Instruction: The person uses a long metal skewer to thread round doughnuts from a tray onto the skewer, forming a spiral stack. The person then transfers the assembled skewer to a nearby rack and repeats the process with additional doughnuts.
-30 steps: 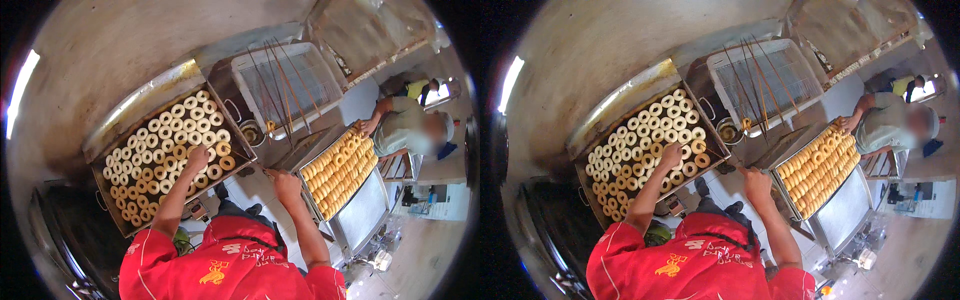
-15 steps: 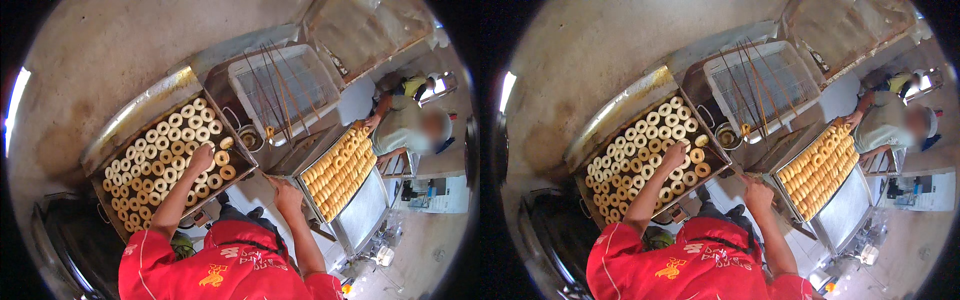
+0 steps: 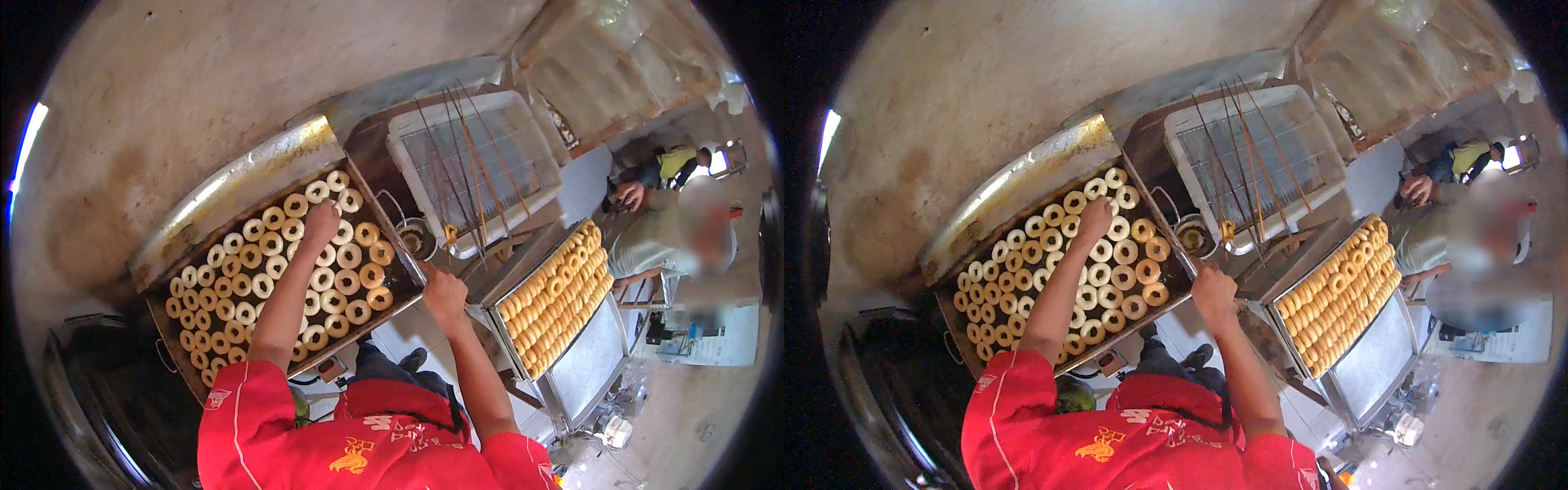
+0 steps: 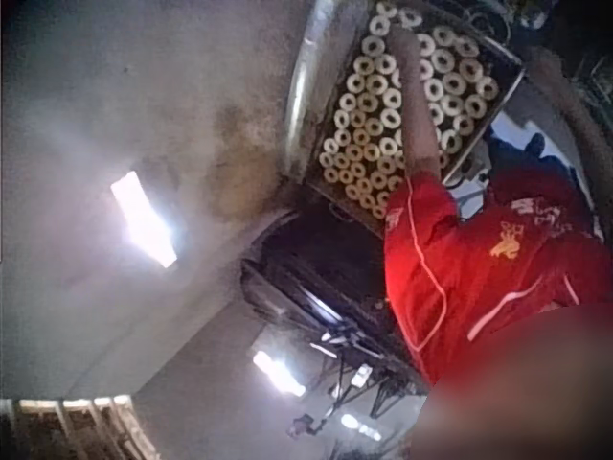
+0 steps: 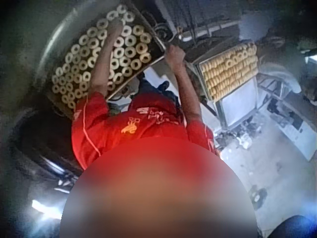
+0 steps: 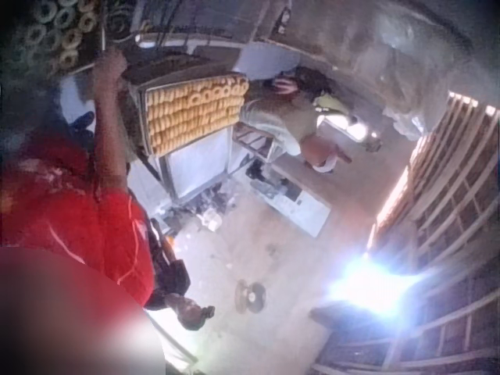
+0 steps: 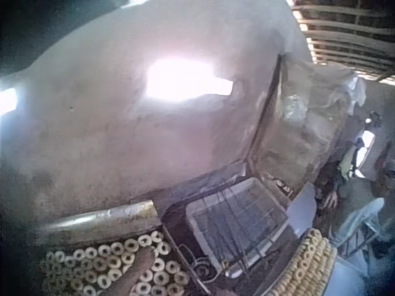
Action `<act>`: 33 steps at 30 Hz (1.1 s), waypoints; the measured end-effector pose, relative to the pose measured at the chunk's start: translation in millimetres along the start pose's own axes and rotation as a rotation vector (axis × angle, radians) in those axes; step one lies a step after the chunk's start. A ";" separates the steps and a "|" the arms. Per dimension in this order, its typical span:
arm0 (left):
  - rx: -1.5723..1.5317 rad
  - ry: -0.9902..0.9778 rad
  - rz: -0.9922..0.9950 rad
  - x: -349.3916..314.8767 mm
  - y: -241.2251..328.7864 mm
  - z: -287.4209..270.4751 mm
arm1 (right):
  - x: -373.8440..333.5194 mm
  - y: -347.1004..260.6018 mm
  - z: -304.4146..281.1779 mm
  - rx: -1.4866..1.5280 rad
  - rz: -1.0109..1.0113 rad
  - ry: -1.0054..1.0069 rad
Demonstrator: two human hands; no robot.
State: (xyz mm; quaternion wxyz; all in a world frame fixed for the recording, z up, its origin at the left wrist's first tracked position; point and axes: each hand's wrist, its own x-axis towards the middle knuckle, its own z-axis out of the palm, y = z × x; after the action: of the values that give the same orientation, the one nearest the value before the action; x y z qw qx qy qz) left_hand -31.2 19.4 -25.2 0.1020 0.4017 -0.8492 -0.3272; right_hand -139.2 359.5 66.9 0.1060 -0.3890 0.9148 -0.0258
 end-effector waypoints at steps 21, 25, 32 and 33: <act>-0.127 0.396 -0.207 -84.0 -47.2 -47.3 | 51.6 -64.5 -36.3 0.030 -0.107 0.031; -0.060 0.205 -0.243 -20.7 -58.0 -28.5 | 87.9 -62.0 18.8 0.014 -0.178 0.037; 0.002 0.067 -0.290 -61.9 -35.7 -31.3 | 30.7 -44.4 -31.2 0.043 -0.106 0.001; -0.008 0.060 -0.266 -60.5 -33.9 -25.1 | 31.4 -37.3 -22.8 0.042 -0.118 -0.006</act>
State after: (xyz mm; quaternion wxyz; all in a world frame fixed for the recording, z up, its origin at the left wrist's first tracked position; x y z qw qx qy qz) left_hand 40.4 37.1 -22.2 0.0850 0.5198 -0.7837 -0.3291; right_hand -139.0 310.2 88.6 0.1151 -0.4398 0.8893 -0.0502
